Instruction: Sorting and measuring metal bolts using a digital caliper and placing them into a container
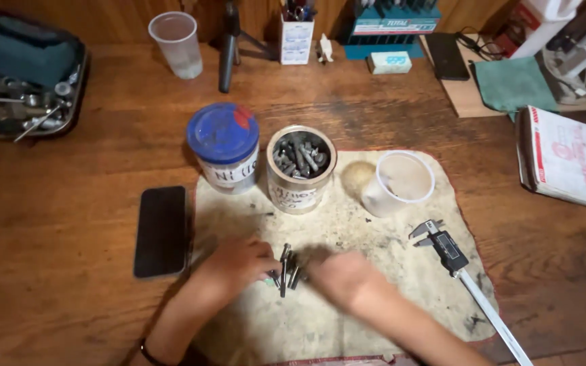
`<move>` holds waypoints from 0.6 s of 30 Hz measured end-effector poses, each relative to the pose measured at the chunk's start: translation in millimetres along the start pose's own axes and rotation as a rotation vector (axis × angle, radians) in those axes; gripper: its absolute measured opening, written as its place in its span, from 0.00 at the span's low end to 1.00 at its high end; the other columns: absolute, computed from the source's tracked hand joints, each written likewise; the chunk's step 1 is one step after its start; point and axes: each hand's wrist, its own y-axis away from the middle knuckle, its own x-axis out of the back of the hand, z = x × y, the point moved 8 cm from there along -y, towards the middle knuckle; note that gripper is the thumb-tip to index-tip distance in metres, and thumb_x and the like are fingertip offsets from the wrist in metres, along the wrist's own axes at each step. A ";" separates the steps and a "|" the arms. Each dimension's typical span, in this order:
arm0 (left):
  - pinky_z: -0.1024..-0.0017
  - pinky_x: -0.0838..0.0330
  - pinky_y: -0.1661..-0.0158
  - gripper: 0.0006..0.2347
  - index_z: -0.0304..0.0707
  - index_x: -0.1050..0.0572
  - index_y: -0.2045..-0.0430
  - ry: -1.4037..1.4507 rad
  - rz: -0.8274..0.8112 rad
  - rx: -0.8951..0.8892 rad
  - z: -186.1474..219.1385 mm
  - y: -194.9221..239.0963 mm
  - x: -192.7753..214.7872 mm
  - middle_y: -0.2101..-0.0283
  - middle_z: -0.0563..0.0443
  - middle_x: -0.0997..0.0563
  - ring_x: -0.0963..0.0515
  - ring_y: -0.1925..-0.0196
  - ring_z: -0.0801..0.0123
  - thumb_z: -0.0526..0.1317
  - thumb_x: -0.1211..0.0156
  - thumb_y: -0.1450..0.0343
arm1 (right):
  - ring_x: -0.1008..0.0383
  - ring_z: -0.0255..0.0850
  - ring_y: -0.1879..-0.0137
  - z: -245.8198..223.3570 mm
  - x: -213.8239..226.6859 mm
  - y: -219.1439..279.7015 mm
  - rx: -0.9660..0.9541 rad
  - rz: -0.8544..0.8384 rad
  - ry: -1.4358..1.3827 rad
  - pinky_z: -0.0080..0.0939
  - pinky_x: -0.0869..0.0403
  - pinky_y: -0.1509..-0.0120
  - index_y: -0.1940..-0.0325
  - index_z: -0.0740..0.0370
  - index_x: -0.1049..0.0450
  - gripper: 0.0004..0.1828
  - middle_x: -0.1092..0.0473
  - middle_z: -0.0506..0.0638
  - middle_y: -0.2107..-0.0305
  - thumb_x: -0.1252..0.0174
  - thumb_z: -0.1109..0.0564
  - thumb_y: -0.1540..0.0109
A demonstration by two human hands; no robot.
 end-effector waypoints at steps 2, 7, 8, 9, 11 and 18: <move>0.62 0.36 0.69 0.07 0.55 0.24 0.68 0.000 0.002 0.013 7.3 -0.6 16.0 0.64 0.58 0.27 0.27 0.64 0.62 0.42 0.35 0.36 | 0.24 0.52 0.57 63.6 58.1 27.8 -0.423 0.212 -0.369 0.51 0.28 0.55 0.48 0.57 0.31 0.20 0.27 0.58 0.57 0.58 0.44 0.34; 0.70 0.34 0.65 0.05 0.41 0.27 0.73 0.253 0.112 -0.021 14.5 4.0 29.5 0.62 0.54 0.25 0.26 0.60 0.65 0.32 0.37 0.35 | 0.36 0.48 0.64 108.4 115.2 92.9 -0.062 1.299 0.336 0.43 0.35 0.62 0.50 0.72 0.22 0.12 0.26 0.60 0.64 0.40 0.70 0.37; 0.72 0.32 0.61 0.03 0.42 0.24 0.68 0.342 0.181 0.117 2.7 7.3 29.1 0.60 0.54 0.21 0.22 0.59 0.66 0.35 0.40 0.33 | 0.35 0.51 0.62 114.4 115.8 89.8 -0.062 1.279 0.307 0.46 0.34 0.57 0.48 0.70 0.23 0.13 0.28 0.59 0.61 0.40 0.64 0.36; 0.75 0.30 0.58 0.05 0.44 0.21 0.64 0.430 0.250 0.255 -9.2 12.6 27.4 0.58 0.54 0.17 0.18 0.58 0.68 0.38 0.43 0.30 | 0.34 0.54 0.60 120.2 116.3 86.8 -0.063 1.259 0.278 0.50 0.33 0.52 0.46 0.68 0.25 0.15 0.30 0.58 0.59 0.40 0.59 0.35; 0.78 0.24 0.60 0.08 0.40 0.20 0.62 0.679 0.436 0.450 -6.1 14.9 51.1 0.60 0.52 0.15 0.16 0.60 0.72 0.36 0.41 0.32 | 0.32 0.55 0.57 98.0 107.8 91.3 0.059 1.313 0.242 0.50 0.31 0.50 0.46 0.69 0.25 0.13 0.29 0.61 0.56 0.41 0.64 0.35; 0.61 0.28 0.44 0.16 0.24 0.28 0.50 1.787 0.830 0.845 -17.9 25.6 22.3 0.48 0.32 0.22 0.23 0.45 0.54 0.36 0.49 0.30 | 0.44 0.54 0.27 -33.7 35.5 31.8 0.885 0.585 -0.085 0.55 0.47 0.21 0.37 0.64 0.34 0.20 0.39 0.60 0.36 0.51 0.58 0.33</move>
